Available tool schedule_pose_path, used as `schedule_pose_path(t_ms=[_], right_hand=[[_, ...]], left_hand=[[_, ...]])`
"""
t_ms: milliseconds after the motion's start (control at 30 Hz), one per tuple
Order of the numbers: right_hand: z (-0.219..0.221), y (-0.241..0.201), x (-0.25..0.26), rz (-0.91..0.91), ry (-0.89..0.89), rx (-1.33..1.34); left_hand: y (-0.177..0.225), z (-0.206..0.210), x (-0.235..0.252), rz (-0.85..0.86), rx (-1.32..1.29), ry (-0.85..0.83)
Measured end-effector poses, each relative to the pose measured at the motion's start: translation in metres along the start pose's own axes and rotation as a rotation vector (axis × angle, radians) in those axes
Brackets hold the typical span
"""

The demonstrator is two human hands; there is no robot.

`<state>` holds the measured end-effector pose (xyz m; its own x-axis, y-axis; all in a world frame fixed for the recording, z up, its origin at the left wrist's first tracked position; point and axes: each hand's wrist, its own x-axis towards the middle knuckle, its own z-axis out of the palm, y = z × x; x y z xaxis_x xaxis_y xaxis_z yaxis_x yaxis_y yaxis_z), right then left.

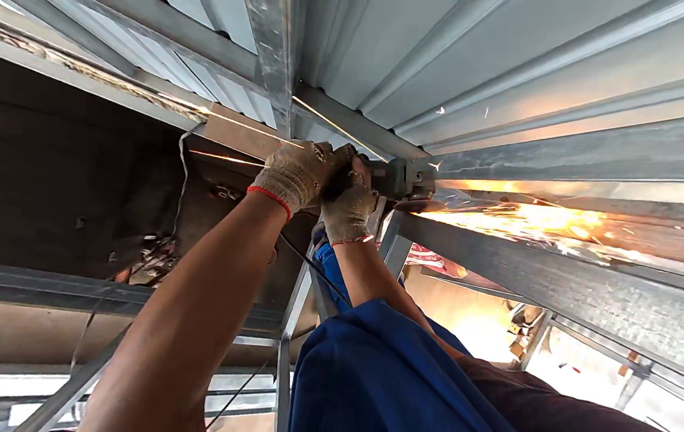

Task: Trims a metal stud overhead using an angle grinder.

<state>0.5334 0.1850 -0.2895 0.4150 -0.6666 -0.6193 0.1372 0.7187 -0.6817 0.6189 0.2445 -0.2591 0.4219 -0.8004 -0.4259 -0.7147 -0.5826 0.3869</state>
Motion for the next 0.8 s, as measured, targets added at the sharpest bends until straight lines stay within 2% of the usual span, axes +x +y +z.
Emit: schedule_pose_path(t_ms=[133,233,400,467,600,667,800], right_hand=[[-0.004,-0.003,0.000,0.003,-0.127,0.022],[-0.007,-0.002,-0.004,0.018,-0.200,-0.008],[0.007,0.011,-0.020,0.119,-0.118,0.020],[0.001,0.022,-0.027,0.135,-0.121,-0.080],[-0.003,0.029,-0.047,0.175,-0.008,-0.181],[-0.008,0.033,-0.058,0.132,-0.052,-0.241],[-0.025,0.020,-0.097,0.014,-0.162,-0.696]], left_hand=[[0.000,0.006,0.001,-0.019,-0.018,0.046],[0.009,-0.010,-0.010,-0.105,-0.084,0.028],[-0.006,-0.015,-0.026,-0.078,-0.028,-0.015],[-0.011,-0.010,-0.042,-0.097,-0.078,-0.031],[-0.017,0.023,-0.073,-0.170,-0.211,0.104],[-0.015,0.039,-0.090,-0.230,-0.239,0.141],[0.027,0.061,-0.146,-0.446,-0.431,0.247]])
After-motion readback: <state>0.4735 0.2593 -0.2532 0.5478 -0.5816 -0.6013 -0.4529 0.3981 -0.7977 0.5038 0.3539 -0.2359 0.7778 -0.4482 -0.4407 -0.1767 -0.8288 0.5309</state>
